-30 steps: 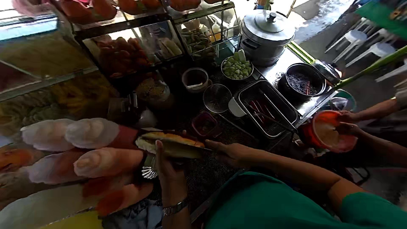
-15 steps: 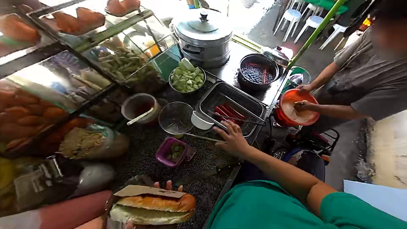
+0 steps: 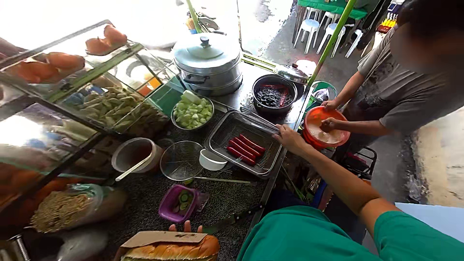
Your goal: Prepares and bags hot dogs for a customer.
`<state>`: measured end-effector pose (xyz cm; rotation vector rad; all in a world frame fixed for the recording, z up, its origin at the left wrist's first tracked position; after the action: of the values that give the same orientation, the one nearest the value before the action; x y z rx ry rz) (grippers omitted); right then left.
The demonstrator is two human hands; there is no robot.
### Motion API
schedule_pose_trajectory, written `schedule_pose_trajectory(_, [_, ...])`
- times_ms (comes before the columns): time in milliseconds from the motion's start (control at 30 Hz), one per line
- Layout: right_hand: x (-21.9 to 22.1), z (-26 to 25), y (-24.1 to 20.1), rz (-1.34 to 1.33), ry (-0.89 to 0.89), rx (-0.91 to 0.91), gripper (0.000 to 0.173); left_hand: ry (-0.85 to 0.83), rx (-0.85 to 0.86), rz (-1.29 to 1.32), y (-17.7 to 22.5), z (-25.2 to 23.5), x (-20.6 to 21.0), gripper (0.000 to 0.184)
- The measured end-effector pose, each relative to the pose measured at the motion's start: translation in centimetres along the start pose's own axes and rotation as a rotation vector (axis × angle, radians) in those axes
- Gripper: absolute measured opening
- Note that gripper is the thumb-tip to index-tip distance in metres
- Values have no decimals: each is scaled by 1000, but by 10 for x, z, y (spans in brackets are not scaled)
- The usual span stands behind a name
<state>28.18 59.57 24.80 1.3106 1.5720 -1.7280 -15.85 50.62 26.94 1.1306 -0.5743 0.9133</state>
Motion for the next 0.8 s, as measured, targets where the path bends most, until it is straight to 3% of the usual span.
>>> schedule_pose_trajectory(67, [-41, -23, 28, 98, 82, 107, 49, 18, 7, 13, -3, -1, 0, 52])
schedule_pose_trajectory(133, [-69, -54, 64, 245, 51, 299, 47, 27, 11, 16, -6, -3, 1, 51])
schedule_pose_trajectory(300, [-84, -115, 111, 425, -22, 541, 33, 46, 42, -8, -12, -5, 19, 52])
schedule_pose_trajectory(567, [-68, -145, 106, 481, -173, 446, 25, 57, 83, 4, -17, -11, 25, 52])
schedule_pose_trajectory(667, [-77, -158, 106, 430, -186, 382, 35, 116, 148, -28, -16, -13, 26, 47])
schedule_pose_trajectory(800, [-107, -168, 107, 396, -164, 375, 47, 121, 101, -75, -30, -14, 41, 48])
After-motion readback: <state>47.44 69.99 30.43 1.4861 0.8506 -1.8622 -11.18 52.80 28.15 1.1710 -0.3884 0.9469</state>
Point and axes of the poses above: each hand's wrist, its own z-axis away from the middle knuckle, its own x-axis out of the palm, y = z × x, the point moved 8 cm from there along -z, towards the middle knuckle, and after that the axes turned 14 degrees about y, right-handed, at the moved point
